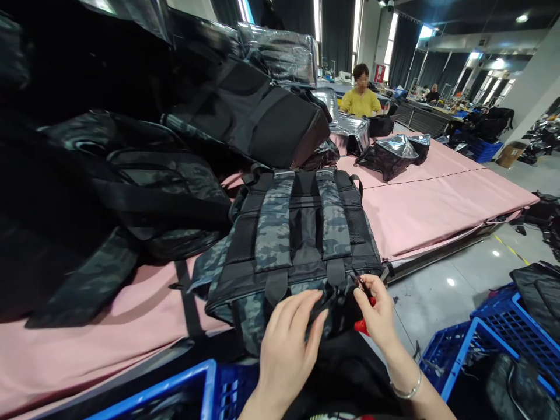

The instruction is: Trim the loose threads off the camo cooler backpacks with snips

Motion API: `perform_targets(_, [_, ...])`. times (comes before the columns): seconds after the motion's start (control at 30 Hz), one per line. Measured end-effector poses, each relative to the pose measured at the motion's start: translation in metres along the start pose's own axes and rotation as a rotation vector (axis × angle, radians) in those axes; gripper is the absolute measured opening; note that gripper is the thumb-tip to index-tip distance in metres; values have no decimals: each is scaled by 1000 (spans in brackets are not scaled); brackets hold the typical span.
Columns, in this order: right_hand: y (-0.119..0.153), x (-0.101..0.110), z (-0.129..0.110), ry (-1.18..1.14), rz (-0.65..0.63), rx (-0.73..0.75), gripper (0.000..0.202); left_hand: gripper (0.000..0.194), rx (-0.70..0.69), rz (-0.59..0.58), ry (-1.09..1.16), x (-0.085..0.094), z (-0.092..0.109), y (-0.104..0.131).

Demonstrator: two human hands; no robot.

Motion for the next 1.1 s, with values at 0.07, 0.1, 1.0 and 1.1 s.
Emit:
perform_targets(0.07, [4, -2, 3, -43, -4, -12, 22, 25, 19, -158, -28, -9, -6, -7])
perform_targets(0.1, [6, -3, 4, -54, -8, -15, 21, 25, 54, -212, -1, -13, -9, -8])
perform_targets(1.0, [-23, -6, -7, -419, -1, -221, 24, 41, 668, -73, 581, -14, -17, -8])
perform_targets(1.1, [-14, 8, -9, -219, -8, -116, 23, 44, 718, -73, 580, -17, -18, -8])
Point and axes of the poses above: each hand's wrist, its own y-axis away from the middle knuckle, its own x-axis out of the back of the hand, z = x × y, the point moved 1 cm from there along -y, towards the middle knuckle, and after that the axes turned 14 degrees about -x, right-handed, at the moved point
